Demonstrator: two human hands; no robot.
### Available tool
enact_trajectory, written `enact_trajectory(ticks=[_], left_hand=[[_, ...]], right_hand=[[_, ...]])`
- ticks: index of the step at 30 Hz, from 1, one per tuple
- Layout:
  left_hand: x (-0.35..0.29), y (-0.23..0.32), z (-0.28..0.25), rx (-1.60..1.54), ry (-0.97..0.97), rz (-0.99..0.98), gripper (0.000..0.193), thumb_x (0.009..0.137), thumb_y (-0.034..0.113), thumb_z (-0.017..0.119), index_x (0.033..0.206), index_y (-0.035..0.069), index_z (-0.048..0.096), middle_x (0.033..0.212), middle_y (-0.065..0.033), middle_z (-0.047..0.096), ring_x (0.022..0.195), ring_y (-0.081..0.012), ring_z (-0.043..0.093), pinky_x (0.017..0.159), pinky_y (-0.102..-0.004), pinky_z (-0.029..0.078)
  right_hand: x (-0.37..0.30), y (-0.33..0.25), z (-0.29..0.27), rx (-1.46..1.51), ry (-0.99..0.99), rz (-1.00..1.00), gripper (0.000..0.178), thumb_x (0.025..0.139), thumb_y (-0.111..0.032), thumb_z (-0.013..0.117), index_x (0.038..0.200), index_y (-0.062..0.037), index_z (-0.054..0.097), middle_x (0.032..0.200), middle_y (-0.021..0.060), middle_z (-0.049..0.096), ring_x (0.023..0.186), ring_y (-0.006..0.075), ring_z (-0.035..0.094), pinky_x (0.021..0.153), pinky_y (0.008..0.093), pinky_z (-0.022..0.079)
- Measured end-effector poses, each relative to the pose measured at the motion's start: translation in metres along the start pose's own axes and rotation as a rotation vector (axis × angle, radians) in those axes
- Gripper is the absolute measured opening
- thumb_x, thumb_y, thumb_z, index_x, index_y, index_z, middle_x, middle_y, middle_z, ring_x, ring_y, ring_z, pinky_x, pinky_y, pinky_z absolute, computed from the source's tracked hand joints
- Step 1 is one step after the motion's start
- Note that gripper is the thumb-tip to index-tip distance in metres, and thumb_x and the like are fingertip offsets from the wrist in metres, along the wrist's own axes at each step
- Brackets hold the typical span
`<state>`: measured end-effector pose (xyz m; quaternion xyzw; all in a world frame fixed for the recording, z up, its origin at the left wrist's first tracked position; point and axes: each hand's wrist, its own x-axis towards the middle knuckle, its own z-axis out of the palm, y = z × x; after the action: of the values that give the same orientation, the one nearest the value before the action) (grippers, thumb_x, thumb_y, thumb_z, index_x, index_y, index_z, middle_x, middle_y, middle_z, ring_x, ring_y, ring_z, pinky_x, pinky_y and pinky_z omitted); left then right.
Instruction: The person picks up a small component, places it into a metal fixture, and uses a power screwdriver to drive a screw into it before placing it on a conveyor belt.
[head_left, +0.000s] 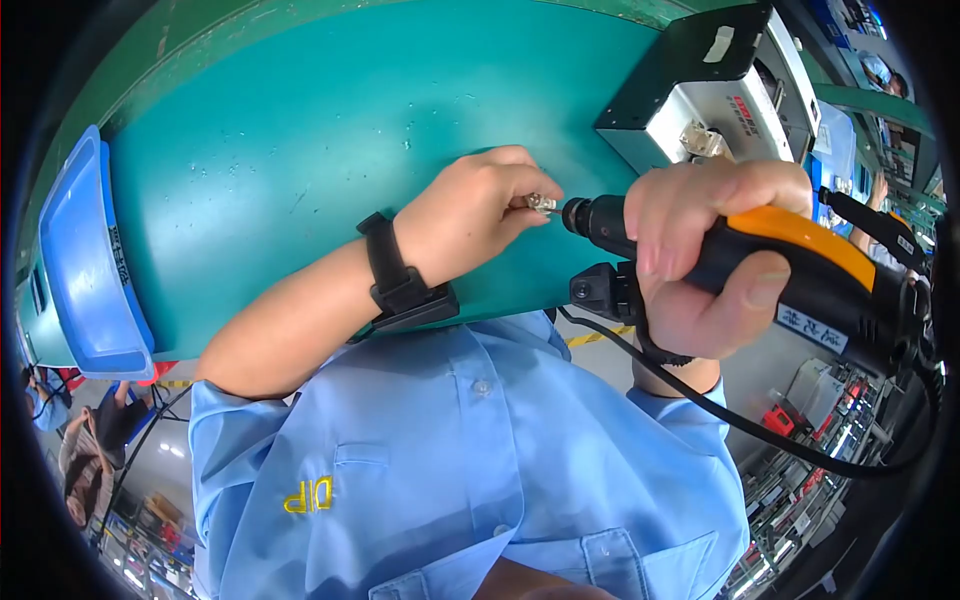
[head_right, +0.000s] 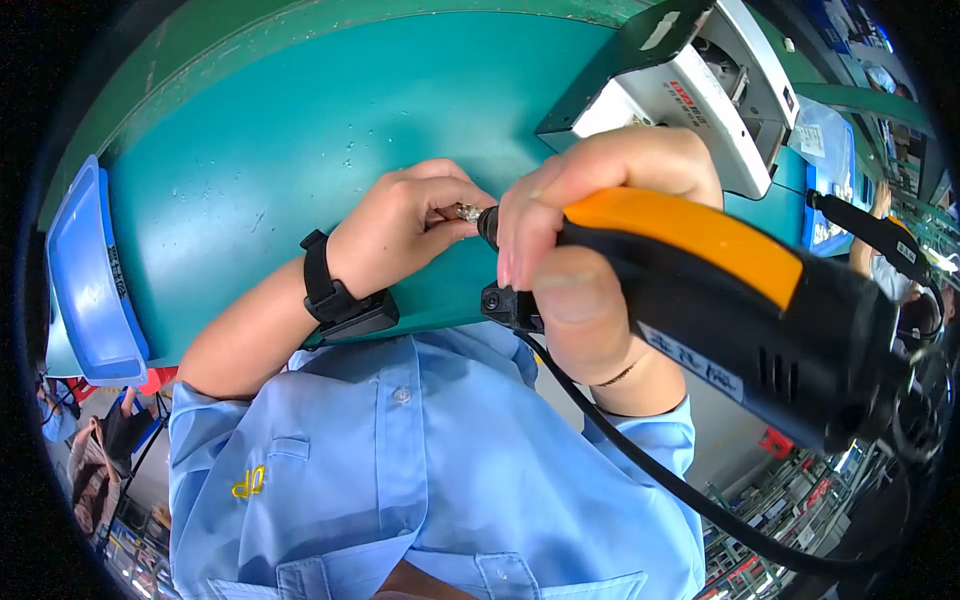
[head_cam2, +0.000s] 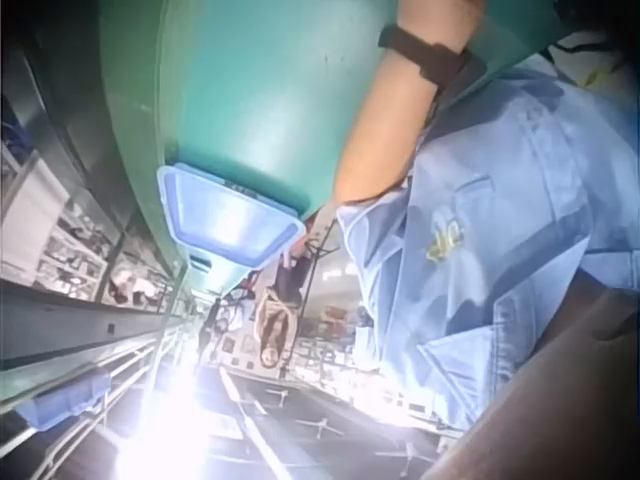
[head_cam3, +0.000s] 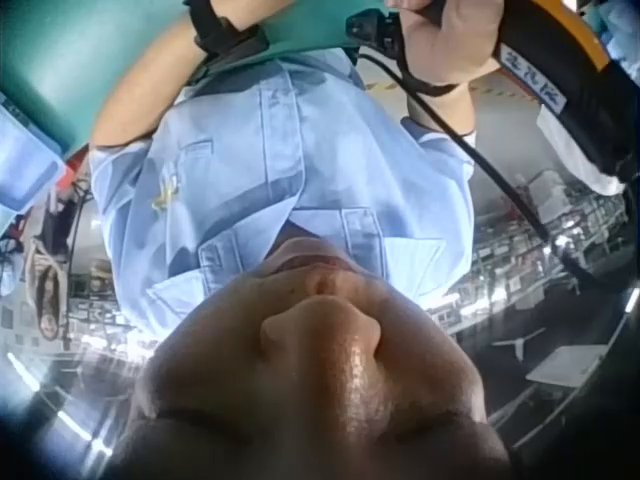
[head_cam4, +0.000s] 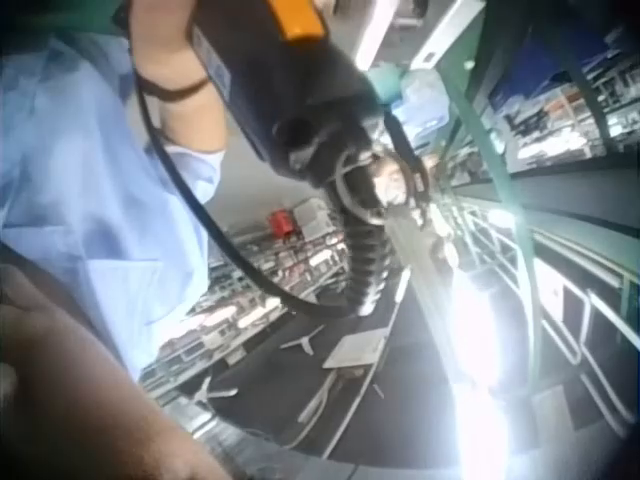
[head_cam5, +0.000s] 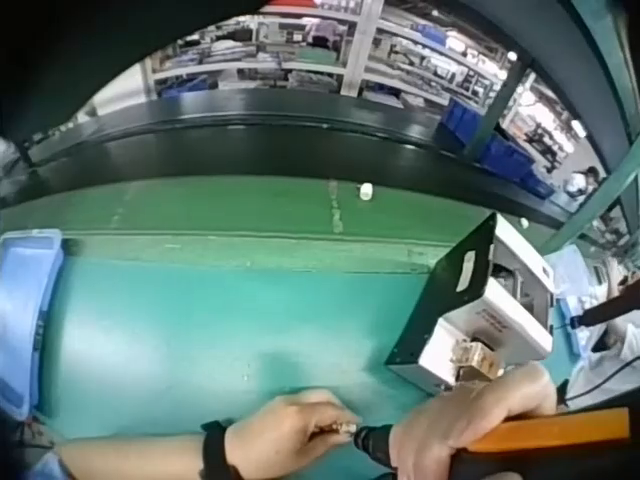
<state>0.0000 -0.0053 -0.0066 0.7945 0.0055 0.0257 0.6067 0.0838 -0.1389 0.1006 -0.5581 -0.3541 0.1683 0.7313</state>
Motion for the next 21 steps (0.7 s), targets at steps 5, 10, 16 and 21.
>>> enact_trajectory(ticks=[5, 10, 16, 21], left_hand=[[0.001, -0.001, -0.001, 0.030, 0.011, 0.063, 0.026, 0.077, -0.006, 0.066, 0.100, 0.004, 0.066, 0.089, -0.0092, 0.061, 0.074, -0.0227, 0.062, 0.064, -0.0314, 0.051], [0.001, 0.000, -0.002, 0.008, 0.063, 0.077, 0.020, 0.075, -0.003, 0.068, 0.094, 0.002, 0.065, 0.087, -0.0125, 0.061, 0.074, -0.0285, 0.063, 0.065, -0.0367, 0.051], [0.001, 0.008, -0.013, 0.234, 0.024, 0.151, 0.018, 0.079, 0.003, 0.066, 0.097, 0.004, 0.065, 0.092, -0.0113, 0.062, 0.075, -0.0245, 0.063, 0.066, -0.0318, 0.051], [0.040, 0.003, -0.069, 0.308, 0.098, -0.063, 0.018, 0.085, 0.010, 0.064, 0.100, 0.002, 0.064, 0.092, -0.0104, 0.062, 0.069, -0.0190, 0.062, 0.063, -0.0294, 0.051]], right_hand=[[-0.001, 0.002, 0.004, -0.089, -0.069, -0.011, 0.044, 0.091, -0.049, 0.053, 0.098, -0.0073, 0.041, 0.056, -0.0008, 0.044, 0.044, 0.0111, 0.043, 0.048, 0.0260, 0.037], [0.003, 0.007, 0.004, 0.117, -0.052, 0.019, 0.039, 0.086, -0.029, 0.067, 0.100, -0.0036, 0.041, 0.063, 0.0043, 0.052, 0.053, 0.0140, 0.052, 0.053, 0.0284, 0.047], [0.004, -0.005, 0.004, 0.065, -0.040, -0.125, 0.039, 0.088, -0.039, 0.062, 0.099, -0.0065, 0.042, 0.059, 0.0000, 0.048, 0.049, 0.0112, 0.047, 0.048, 0.0267, 0.039], [-0.006, -0.043, -0.026, 0.080, 0.149, -0.403, 0.038, 0.090, -0.043, 0.058, 0.098, -0.0083, 0.044, 0.056, -0.0036, 0.044, 0.047, 0.0085, 0.043, 0.045, 0.0258, 0.032]])
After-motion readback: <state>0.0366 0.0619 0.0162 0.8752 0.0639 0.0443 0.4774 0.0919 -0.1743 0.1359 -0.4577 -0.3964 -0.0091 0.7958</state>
